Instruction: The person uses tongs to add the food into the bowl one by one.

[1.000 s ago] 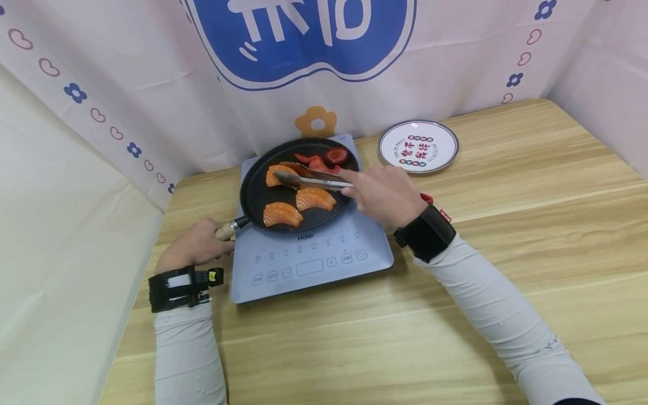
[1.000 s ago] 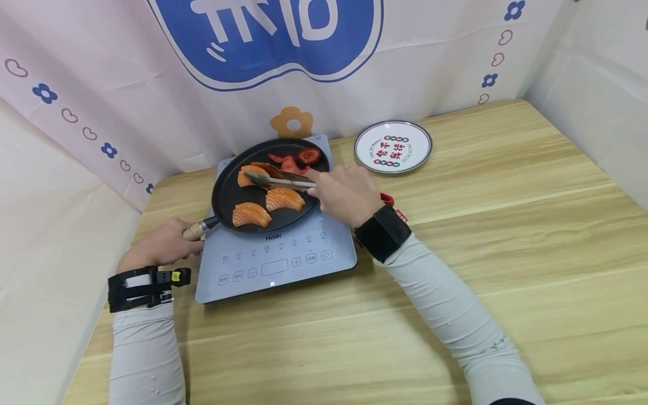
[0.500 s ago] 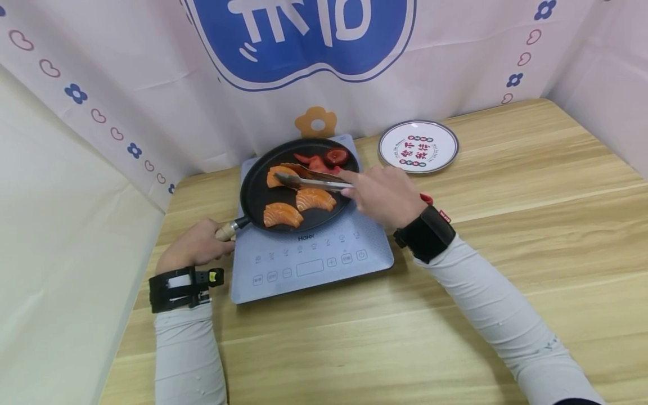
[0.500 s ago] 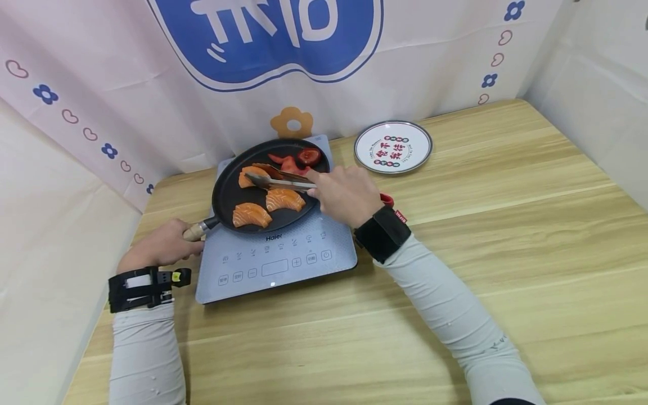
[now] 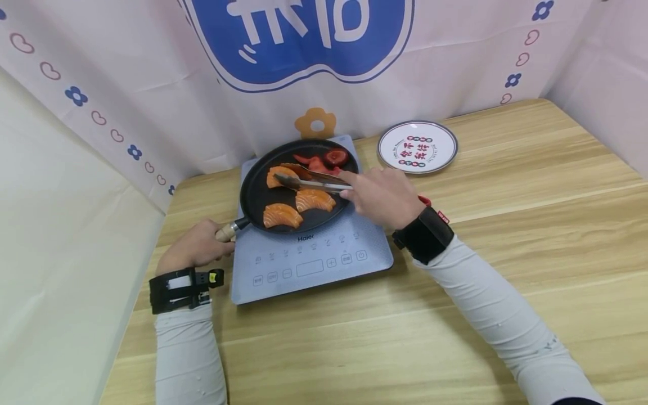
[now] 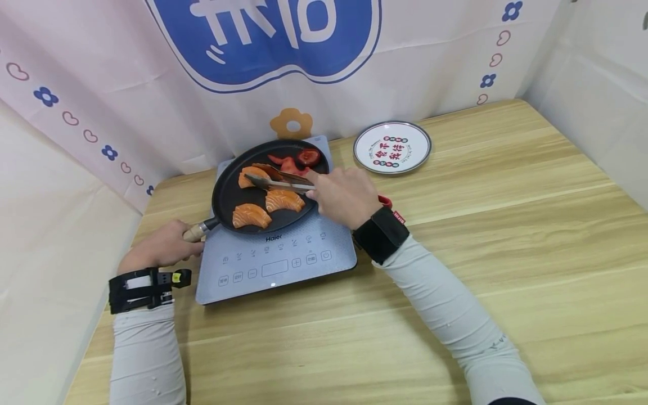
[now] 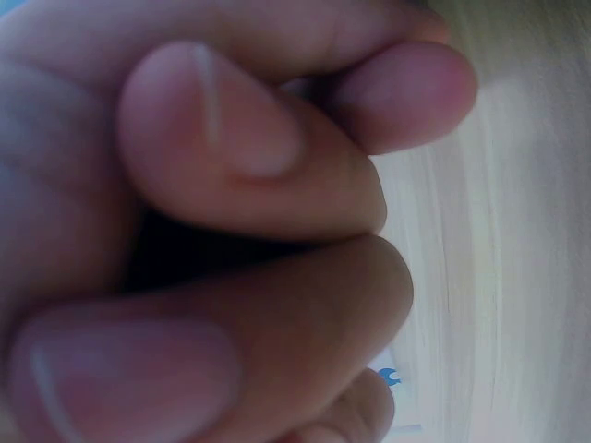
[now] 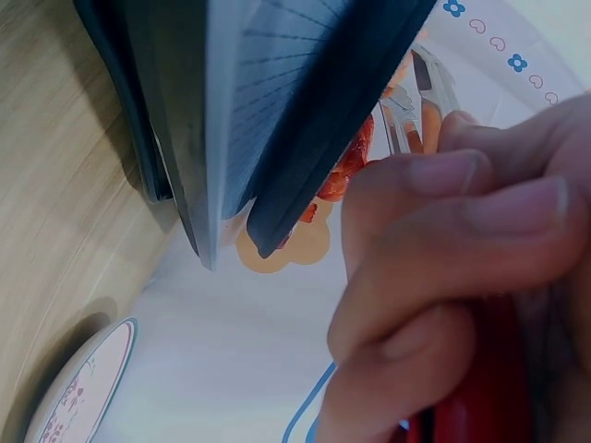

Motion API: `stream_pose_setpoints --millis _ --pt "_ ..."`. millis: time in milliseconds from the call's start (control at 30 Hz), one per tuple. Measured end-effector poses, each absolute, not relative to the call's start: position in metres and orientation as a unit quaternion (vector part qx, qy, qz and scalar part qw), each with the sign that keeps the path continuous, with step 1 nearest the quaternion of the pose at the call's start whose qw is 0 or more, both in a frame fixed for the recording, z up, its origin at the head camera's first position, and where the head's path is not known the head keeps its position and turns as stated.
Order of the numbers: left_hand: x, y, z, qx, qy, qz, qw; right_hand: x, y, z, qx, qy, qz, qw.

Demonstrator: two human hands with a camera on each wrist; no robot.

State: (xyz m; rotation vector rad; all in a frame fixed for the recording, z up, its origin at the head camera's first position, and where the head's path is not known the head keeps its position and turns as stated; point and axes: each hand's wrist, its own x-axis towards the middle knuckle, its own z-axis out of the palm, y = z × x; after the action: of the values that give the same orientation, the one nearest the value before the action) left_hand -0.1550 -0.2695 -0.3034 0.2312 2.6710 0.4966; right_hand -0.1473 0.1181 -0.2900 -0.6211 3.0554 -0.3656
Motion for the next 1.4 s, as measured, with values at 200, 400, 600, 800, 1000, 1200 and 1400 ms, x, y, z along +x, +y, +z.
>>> stream_pose_setpoints --millis 200,400,600,800,1000,1200,1400 --pt "-0.1548 -0.2697 -0.3041 0.085 0.959 0.176 0.205 -0.1473 0.1182 -0.2897 -0.198 0.973 -0.121 0.002" --pt "-0.155 -0.27 -0.3044 0.088 0.96 0.175 0.202 -0.1469 0.1188 -0.2888 -0.196 0.973 -0.124 0.008" --pt "-0.1547 -0.2702 -0.3041 0.085 0.959 0.176 0.205 -0.1464 0.1194 -0.2882 -0.196 0.972 -0.129 0.007" --pt "-0.1548 -0.2707 -0.3041 0.082 0.959 0.179 0.206 -0.1467 0.1201 -0.288 -0.196 0.972 -0.132 -0.001" --pt "-0.154 -0.2706 -0.3037 0.082 0.959 0.177 0.204 -0.1461 0.1205 -0.2862 -0.195 0.972 -0.134 -0.001" --pt "-0.1538 -0.2701 -0.3034 0.087 0.958 0.18 0.204 -0.1454 0.1216 -0.2842 -0.195 0.971 -0.137 -0.004" --pt "-0.1542 -0.2706 -0.3033 0.088 0.959 0.178 0.204 -0.1439 0.1219 -0.282 -0.197 0.971 -0.135 -0.007"
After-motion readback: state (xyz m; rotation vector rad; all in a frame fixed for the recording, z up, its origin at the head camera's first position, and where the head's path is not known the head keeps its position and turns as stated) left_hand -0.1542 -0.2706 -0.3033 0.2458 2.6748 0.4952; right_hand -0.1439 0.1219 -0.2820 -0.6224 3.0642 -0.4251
